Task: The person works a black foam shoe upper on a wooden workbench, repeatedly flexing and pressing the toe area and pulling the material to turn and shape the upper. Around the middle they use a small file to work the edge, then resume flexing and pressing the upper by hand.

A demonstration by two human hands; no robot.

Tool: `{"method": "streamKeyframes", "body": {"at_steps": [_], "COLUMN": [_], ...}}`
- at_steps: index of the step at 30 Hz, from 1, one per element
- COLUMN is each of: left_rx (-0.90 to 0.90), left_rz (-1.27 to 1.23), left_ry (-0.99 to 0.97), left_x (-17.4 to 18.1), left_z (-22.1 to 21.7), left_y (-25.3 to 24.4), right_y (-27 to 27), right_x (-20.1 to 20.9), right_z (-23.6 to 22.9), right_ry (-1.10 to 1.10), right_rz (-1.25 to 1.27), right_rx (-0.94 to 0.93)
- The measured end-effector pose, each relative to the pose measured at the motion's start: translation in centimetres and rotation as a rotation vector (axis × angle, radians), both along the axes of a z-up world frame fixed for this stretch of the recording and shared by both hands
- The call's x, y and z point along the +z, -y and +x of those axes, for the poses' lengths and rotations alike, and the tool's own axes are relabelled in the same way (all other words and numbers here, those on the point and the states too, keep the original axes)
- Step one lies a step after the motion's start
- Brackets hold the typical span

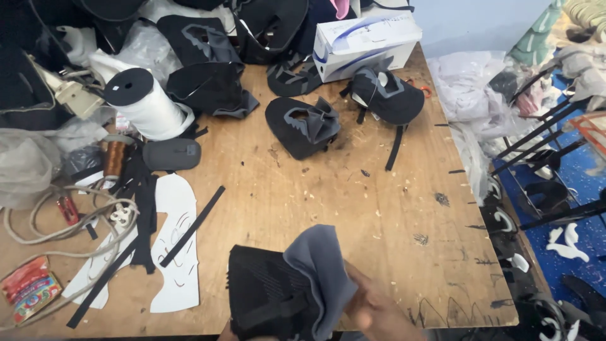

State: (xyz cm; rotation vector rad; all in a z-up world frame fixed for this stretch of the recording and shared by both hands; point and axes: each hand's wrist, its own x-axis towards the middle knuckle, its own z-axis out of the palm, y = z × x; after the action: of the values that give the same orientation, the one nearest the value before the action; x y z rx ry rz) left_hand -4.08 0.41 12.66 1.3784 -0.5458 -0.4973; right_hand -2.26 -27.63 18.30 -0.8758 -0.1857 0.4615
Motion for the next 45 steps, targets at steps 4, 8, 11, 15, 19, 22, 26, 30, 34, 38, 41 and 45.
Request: {"method": "streamKeyframes", "body": {"at_steps": [4, 8, 11, 15, 19, 22, 26, 30, 34, 38, 41, 45], "left_rx": [0.033, 0.234, 0.308, 0.379, 0.514, 0.434, 0.271, 0.16, 0.171, 0.2, 0.305, 0.392], "left_rz": [-0.226, -0.415, -0.62, -0.513, -0.492, -0.365, -0.175, -0.042, -0.046, 0.163, 0.74, 1.144], "left_ry": [-0.334, -0.608, -0.803, -0.75, -0.686, -0.721, -0.595, -0.41, -0.376, -0.274, 0.408, 1.021], "left_x": [5.8, 5.9, 6.4, 7.4, 8.5, 6.2, 6.1, 5.6, 3.9, 6.3, 4.8, -1.3], "left_z": [5.4, 4.6, 4.4, 5.5, 6.1, 6.0, 5.9, 5.5, 5.3, 7.4, 11.5, 14.9], "left_y": [-0.4, 0.1, 0.8, 0.6, -0.2, 0.5, 2.9, 5.0, 5.1, 4.4, 4.2, 5.9], "right_y": [-0.4, 1.0, -0.6, 0.6, 3.5, 3.1, 0.3, -1.5, -2.8, -2.5, -1.9, -4.6], "right_x": [0.3, -2.4, 2.0, 0.1, -1.5, 2.2, 4.1, 2.3, -1.2, -0.3, 0.6, 0.2], "right_z": [0.3, -1.0, 0.1, 0.7, -0.3, 1.0, 2.6, 5.8, 9.2, 8.2, 7.0, 5.7], "right_ry": [0.064, -0.051, 0.079, 0.516, 0.414, 0.611, 0.455, 0.32, -0.015, 0.005, 0.484, 1.112], "right_rz": [-0.075, -0.011, -0.326, -0.541, -0.773, -0.697, -0.849, -1.369, -1.368, -1.403, -1.128, -1.08], "right_rx": [-0.089, -0.075, -0.095, -0.297, -0.181, -0.236, -0.447, -0.636, -0.67, -0.596, -0.977, -0.426]}}
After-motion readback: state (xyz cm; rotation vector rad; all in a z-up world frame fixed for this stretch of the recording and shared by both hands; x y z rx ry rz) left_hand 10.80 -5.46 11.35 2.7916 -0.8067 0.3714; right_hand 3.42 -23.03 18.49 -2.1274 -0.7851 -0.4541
